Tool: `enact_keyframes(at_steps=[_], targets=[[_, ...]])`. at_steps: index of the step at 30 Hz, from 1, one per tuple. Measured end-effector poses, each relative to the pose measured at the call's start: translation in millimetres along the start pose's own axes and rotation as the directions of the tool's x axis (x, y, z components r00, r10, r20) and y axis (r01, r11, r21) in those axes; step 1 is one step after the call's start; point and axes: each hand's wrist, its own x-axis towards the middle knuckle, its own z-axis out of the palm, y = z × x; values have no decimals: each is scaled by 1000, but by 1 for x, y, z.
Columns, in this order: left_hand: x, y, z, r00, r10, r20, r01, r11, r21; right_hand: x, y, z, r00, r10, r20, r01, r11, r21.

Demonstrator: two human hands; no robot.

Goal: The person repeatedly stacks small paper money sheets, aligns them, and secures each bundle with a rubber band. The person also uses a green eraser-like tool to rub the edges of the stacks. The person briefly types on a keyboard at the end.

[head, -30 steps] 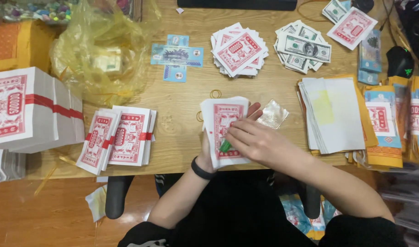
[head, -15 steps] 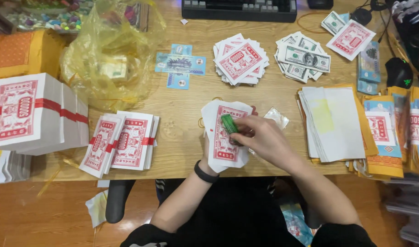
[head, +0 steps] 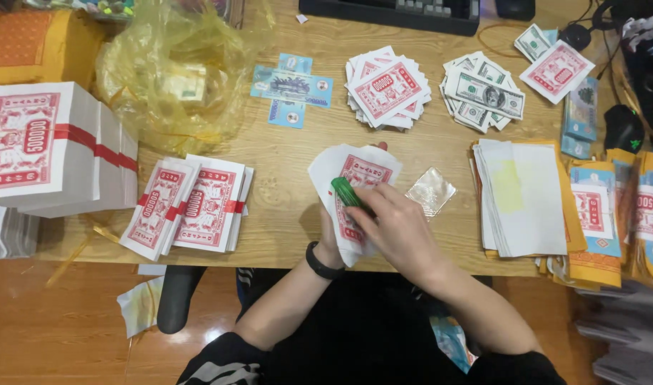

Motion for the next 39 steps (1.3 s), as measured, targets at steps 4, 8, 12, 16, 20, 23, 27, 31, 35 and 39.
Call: enact_keyframes(at_steps=[4,8,12,16,20,23,27,31,35,39], targets=[[3,-3,-4,1000,3,-4,-3,1000,-15,8,0,-15,988,78,132,-93,990,105],[-2,1,-6,1000,2,5,-2,1000,-8,13,-17,-64,946,-290,144,301,952,-57],[6,1,-5,1000,-8,4,8,1000,4,-4,-5,-44,922,-336,190,371,909,-190],[5,2,-6,1000,-24,17,23,1000,16,-13,16,-6,995,-96,35,100,985,-137],[-5,-6,1,999,-32,-16,31,999,-37,-15,17,0,978,204,-47,-198,973,117],[-6,-6,1,999,-13,-32,12,1000,-19,-3,8,-33,993,116,-28,-106,965,240],[-1,-8,8,999,7,-34,-7,1000,9,2,-12,-77,952,-302,-50,291,944,-155],[-6,-8,11,999,35,-41,-32,998,59,-4,-9,-51,929,-368,21,363,903,-227],[-11,-17,13,998,60,-37,-56,993,108,-11,11,-11,988,-119,-100,87,957,-276],[-12,-16,21,997,76,-9,-74,985,157,2,13,-13,979,157,-126,-166,984,-65]])
